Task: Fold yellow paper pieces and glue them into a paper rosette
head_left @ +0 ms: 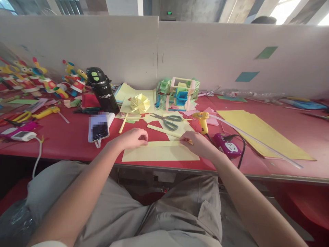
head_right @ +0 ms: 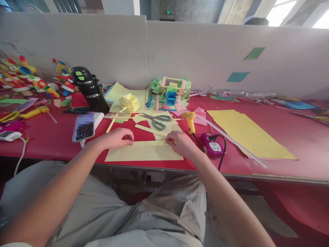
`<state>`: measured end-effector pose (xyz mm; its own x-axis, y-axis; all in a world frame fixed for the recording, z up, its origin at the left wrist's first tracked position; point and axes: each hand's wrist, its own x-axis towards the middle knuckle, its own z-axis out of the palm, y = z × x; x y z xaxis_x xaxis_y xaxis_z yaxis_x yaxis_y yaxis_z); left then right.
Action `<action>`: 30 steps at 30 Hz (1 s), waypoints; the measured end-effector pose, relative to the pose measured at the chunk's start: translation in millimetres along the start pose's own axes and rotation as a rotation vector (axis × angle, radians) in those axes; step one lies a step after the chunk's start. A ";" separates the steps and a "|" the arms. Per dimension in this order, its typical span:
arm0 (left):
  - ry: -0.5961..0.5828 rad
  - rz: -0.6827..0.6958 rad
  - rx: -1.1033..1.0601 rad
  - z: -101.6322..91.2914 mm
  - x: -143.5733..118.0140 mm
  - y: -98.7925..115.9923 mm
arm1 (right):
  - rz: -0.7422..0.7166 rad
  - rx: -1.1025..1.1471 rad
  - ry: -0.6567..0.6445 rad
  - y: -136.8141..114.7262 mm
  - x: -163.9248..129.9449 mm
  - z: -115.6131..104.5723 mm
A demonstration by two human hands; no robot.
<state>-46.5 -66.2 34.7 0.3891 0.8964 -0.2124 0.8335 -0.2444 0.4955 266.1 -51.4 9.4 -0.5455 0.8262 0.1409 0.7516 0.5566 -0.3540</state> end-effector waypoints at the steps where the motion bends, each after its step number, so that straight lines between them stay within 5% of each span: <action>1: 0.002 -0.007 0.009 2.0 1.1 0.8 | -0.005 -0.032 -0.004 -2.5 0.4 -0.5; 11: -0.028 0.024 -0.042 4.8 6.3 -2.7 | -0.166 -0.055 -0.024 -27.0 19.1 11.1; 17: -0.052 0.022 0.047 -3.6 0.9 -0.9 | -0.133 -0.170 -0.021 -28.9 11.5 7.9; 30: 0.080 0.116 0.585 -0.5 -26.9 11.6 | -0.008 -0.479 -0.088 -43.4 -16.0 6.8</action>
<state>-47.4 -93.0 46.6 0.4783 0.8713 -0.1097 0.8738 -0.4846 -0.0392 239.7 -89.5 16.2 -0.5658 0.8227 0.0558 0.8221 0.5576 0.1149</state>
